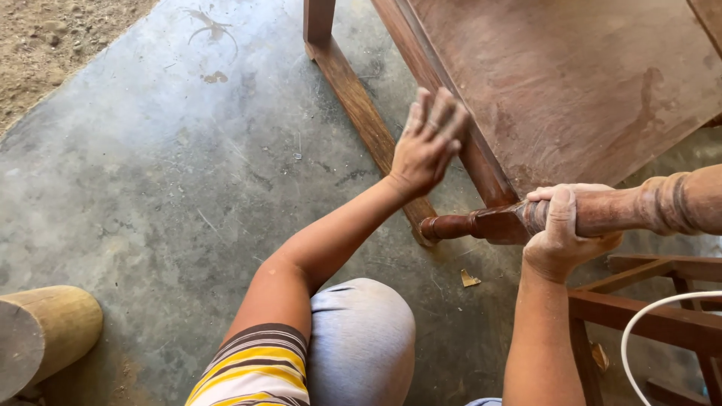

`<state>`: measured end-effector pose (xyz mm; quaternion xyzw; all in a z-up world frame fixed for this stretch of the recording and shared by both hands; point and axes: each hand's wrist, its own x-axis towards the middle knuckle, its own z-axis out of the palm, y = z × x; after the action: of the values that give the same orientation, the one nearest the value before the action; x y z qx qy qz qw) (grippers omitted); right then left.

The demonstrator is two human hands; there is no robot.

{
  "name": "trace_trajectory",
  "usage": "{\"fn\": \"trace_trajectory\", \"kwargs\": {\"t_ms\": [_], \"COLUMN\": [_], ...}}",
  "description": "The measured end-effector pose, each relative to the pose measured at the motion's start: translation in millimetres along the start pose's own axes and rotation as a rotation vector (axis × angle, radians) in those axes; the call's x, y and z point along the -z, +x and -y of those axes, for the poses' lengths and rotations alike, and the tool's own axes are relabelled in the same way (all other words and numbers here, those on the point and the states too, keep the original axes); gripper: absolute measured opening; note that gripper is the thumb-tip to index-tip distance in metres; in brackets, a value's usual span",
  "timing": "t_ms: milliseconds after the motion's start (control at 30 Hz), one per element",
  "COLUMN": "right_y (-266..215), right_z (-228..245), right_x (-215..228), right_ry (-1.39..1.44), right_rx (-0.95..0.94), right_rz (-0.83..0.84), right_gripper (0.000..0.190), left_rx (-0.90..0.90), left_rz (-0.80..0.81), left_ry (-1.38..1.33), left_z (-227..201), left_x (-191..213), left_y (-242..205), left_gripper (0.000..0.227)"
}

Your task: Sanding the legs and frame of a wooden chair using sandpaper

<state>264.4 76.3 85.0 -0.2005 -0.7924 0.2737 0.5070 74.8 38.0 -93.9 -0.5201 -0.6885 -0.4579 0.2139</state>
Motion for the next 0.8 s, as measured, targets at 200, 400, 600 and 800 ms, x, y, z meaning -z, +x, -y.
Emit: {"fn": "trace_trajectory", "kwargs": {"t_ms": [200,400,600,800], "right_y": [4.3,3.8,4.0,1.5], "right_z": [17.2,13.7,10.9,8.0], "right_x": [-4.0,-4.3,-6.3,-5.2], "right_ry": [0.034,0.027,0.094,0.056], "right_rx": [-0.041,-0.009,-0.015,-0.012], "right_rz": [0.052,0.024,0.024,0.005], "right_gripper": [0.012,0.006,0.002,0.004], "left_rx": [0.278,-0.310,-0.203,-0.544], "left_rz": [-0.231,0.457,0.048,0.251], "left_ry": [-0.270,-0.171,-0.280,-0.289], "left_z": [-45.4,-28.6,-35.7,-27.0], "left_x": [25.3,10.0,-3.5,33.7], "left_y": [25.9,-3.7,-10.0,3.1], "left_gripper": [0.057,0.063,0.071,0.050]}}
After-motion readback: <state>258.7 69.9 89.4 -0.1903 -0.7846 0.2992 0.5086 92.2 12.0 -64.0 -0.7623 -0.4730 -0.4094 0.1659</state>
